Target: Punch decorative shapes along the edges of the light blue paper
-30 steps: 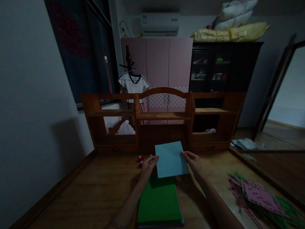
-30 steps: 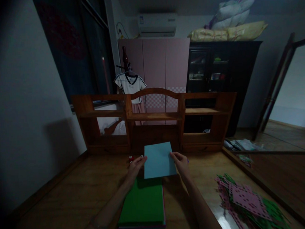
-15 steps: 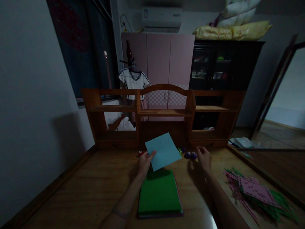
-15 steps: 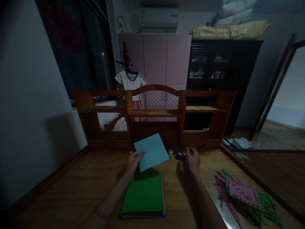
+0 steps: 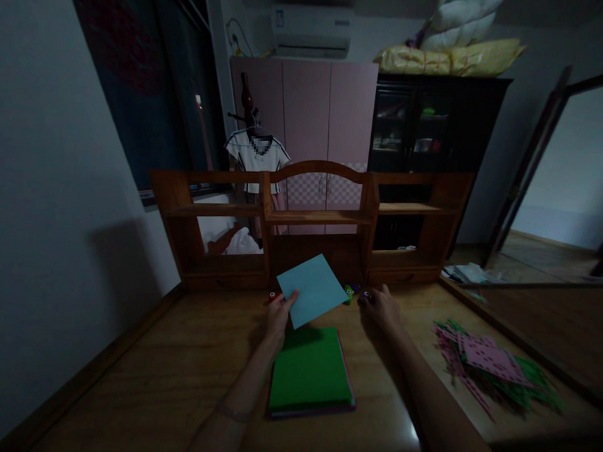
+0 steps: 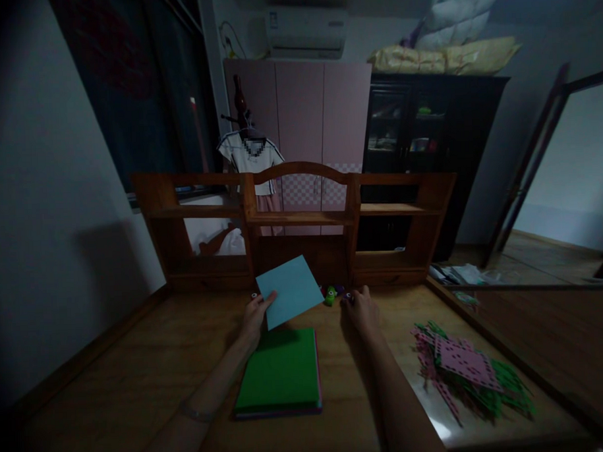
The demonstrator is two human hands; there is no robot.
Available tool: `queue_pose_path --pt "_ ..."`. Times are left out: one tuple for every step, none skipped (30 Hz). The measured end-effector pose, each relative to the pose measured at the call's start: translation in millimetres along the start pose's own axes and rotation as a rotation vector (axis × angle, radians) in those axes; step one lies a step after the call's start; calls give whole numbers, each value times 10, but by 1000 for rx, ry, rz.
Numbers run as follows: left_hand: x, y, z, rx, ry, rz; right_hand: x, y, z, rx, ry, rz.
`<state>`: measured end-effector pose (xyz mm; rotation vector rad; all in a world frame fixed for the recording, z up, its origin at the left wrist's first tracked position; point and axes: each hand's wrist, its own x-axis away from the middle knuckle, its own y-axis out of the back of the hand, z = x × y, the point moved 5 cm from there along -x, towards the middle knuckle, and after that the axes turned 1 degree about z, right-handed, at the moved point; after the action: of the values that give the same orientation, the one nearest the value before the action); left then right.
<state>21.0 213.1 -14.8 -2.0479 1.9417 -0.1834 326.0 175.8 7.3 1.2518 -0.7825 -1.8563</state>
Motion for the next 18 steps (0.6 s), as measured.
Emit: queue_pose_path --pt "-3 2 7 4 -3 6 7 -1 5 -4 6 -5" --pt "-9 7 18 5 -6 6 14 -1 14 -12 13 -9" --pt "-18 13 32 4 -6 2 19 2 25 -26 19 -14" --pt "-28 21 46 2 -8 -3 23 8 37 -46 24 -22" --pt "-39 25 60 0 -10 -2 26 20 48 -75 25 -35" --pt "-49 29 72 -3 -14 -1 27 36 56 -115 19 -49" --pt "-58 32 81 -8 -19 3 26 57 58 -168 4 -68" --pt "-66 36 89 -16 -22 7 23 81 54 -235 -18 -91" --pt "-70 38 97 -24 -21 13 18 106 46 -327 -45 -118" --pt "-73 39 102 -34 -20 20 11 125 30 -464 -84 -138" --pt "-72 38 104 -44 -20 28 4 134 10 -624 -130 -152" --pt "-69 34 103 -53 -22 35 -5 134 -7 -777 -174 -157" --pt "-63 28 97 -59 -25 40 -14 119 -22 -922 -226 -145" --pt "-55 20 87 -65 -27 39 -22 93 -33 -1059 -280 -119" --pt "-43 11 76 -71 -23 34 -29 61 -36 -1184 -323 -84" --pt "-28 -1 62 -74 -14 26 -37 33 -32 -1291 -349 -54" --pt "-10 -17 45 -75 -3 23 -46 12 -25 -1382 -355 -32" --pt "10 -38 24 -74 8 26 -56 -6 -20 -1468 -351 -20"
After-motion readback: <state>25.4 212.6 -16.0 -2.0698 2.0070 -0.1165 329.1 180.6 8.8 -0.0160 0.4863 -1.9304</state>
